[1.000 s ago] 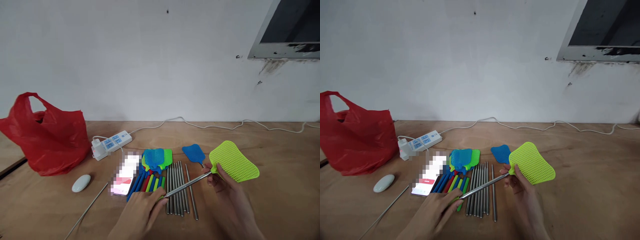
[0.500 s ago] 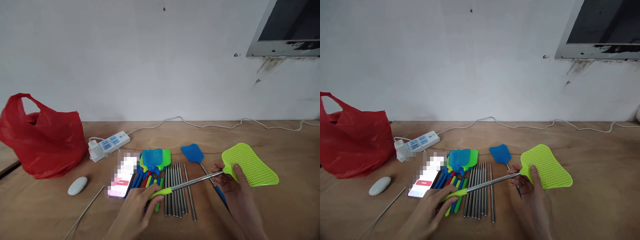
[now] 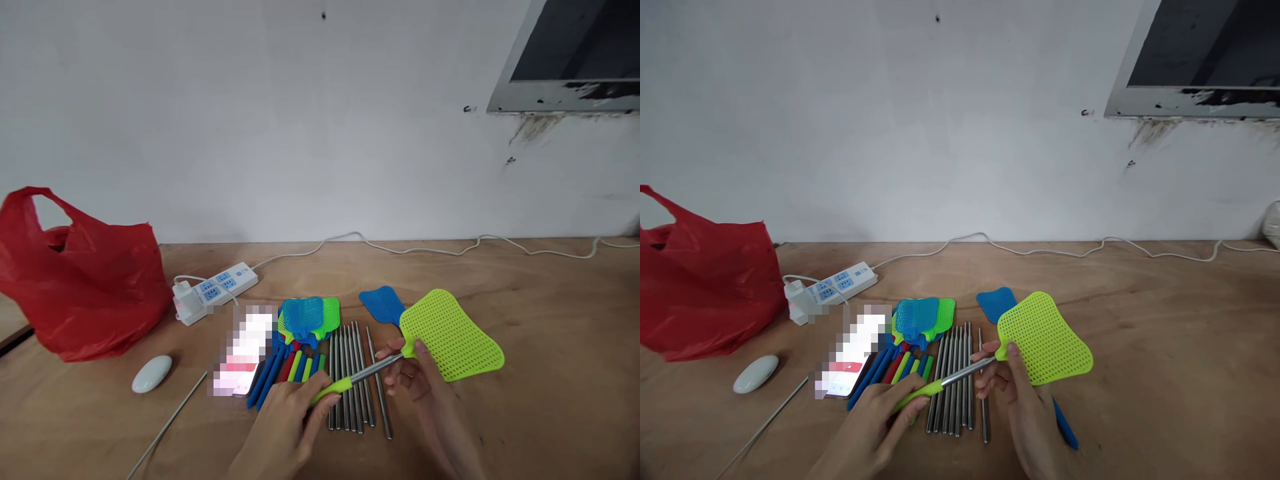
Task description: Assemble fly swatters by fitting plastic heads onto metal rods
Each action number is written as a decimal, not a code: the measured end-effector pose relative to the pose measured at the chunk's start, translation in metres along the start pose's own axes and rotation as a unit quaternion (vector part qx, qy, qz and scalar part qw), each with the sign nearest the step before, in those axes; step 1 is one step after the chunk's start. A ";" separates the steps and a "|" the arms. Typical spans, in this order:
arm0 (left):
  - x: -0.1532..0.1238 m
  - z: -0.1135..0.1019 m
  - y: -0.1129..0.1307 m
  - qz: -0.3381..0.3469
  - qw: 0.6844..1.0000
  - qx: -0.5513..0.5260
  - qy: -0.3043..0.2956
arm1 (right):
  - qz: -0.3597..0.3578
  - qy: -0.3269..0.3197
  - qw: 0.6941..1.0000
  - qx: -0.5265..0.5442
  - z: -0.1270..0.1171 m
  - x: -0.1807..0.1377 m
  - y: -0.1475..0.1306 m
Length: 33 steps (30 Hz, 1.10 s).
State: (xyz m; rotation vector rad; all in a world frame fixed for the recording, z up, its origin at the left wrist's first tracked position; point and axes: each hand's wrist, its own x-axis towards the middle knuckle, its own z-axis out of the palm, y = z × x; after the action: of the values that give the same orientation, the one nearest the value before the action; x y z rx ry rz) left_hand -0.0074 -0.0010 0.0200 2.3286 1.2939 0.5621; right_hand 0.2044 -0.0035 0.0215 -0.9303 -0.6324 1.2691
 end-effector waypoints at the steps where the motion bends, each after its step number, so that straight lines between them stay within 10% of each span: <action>1: 0.001 0.000 0.002 -0.006 1.000 0.000 -0.012 | 0.006 -0.002 1.000 -0.001 0.001 0.000 0.000; 11: -0.011 0.005 0.012 -0.053 0.995 -0.078 -0.022 | 0.055 -0.042 0.998 0.014 0.003 -0.007 0.003; 15: -0.025 -0.007 0.000 -0.113 0.978 -0.167 -0.047 | -0.018 0.057 0.998 0.029 -0.016 0.006 -0.017; 18: -0.024 -0.019 -0.013 -0.160 0.979 -0.121 0.037 | -0.127 0.144 0.981 0.032 -0.035 0.020 -0.037; 26: 0.015 -0.021 -0.007 -0.278 0.940 0.198 -0.030 | -0.002 0.084 0.991 -0.106 -0.028 0.021 -0.039; 33: 0.021 -0.014 -0.013 -0.278 0.937 0.207 -0.047 | -0.008 0.071 0.985 -0.155 -0.029 0.020 -0.032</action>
State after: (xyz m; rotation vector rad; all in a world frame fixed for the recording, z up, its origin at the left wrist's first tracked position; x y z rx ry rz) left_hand -0.0136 0.0257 0.0273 2.0901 2.0705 -0.0126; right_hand 0.2487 0.0084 0.0325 -1.2576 -0.7348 1.0954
